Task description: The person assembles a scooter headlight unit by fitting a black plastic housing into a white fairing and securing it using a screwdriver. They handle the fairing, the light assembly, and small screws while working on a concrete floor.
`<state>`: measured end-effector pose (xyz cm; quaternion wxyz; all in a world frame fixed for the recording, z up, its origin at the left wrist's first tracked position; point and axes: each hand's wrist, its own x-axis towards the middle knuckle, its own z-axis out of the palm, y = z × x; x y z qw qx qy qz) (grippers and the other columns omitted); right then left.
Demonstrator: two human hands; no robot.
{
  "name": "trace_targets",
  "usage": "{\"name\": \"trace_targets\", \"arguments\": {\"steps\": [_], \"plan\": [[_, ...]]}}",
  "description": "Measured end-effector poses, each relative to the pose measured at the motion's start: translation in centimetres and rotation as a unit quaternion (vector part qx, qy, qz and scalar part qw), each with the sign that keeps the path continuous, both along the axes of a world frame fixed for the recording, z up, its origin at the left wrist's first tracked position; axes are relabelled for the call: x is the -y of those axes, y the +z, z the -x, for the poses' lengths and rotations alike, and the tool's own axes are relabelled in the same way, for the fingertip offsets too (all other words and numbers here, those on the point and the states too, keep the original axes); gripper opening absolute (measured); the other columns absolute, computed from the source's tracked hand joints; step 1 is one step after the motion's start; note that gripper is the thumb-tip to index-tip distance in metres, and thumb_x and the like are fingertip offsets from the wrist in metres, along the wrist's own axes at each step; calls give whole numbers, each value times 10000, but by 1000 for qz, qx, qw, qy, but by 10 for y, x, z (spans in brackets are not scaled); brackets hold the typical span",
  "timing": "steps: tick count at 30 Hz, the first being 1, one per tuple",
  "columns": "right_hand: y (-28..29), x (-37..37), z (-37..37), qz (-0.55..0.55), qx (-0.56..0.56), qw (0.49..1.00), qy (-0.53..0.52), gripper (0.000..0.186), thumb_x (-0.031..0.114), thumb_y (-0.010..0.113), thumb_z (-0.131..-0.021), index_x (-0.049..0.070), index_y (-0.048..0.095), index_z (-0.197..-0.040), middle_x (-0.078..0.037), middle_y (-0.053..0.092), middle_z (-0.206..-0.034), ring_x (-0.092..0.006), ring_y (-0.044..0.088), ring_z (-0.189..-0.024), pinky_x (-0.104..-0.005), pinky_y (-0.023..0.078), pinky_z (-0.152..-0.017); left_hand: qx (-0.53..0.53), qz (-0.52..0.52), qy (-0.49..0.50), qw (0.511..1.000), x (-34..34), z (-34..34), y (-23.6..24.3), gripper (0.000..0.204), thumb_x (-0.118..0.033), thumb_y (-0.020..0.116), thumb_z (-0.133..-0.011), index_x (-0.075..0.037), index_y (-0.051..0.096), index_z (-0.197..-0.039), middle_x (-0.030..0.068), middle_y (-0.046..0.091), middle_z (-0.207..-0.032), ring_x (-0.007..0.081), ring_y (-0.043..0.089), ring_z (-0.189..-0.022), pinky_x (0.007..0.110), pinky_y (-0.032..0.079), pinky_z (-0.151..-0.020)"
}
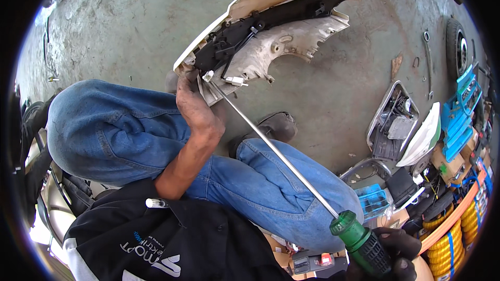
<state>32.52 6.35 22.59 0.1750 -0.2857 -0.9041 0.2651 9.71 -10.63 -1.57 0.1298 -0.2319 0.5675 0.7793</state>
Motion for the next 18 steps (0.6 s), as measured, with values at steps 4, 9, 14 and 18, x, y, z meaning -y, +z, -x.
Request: {"name": "trace_targets", "arguments": {"steps": [4,9,14,18], "plan": [[16,0,-15,9,76,997,-15,726,513,685,-907,83,393,-1414,-167,511,-1096,-280,534,-959,-412,473,-818,11,-7,1,1000,3,4,6,465,-196,268,-1084,7,488,-1439,146,577,-1356,242,586,-1234,378,502,-1068],[1,15,10,-5,-29,999,-19,695,577,566,-962,7,453,-1344,-169,532,-1036,-270,536,-911,-394,474,-789,56,-34,36,997,-2,0,2,475,-203,268,-1075,13,487,-1437,153,573,-1361,249,584,-1234,378,501,-1069],[14,5,0,54,136,988,-47,661,576,535,-974,9,480,-1310,-208,556,-1062,-294,556,-928,-409,495,-781,55,-75,43,995,0,1,-4,481,-193,261,-1068,23,474,-1441,162,569,-1361,253,589,-1223,386,506,-1070],[26,-11,-31,-57,153,986,-15,519,428,612,-917,-33,565,-1152,-189,602,-1016,-299,608,-894,-427,513,-826,59,-37,42,997,2,2,-2,475,-184,260,-1064,17,480,-1434,161,573,-1346,257,591,-1217,388,508,-1064]]}}
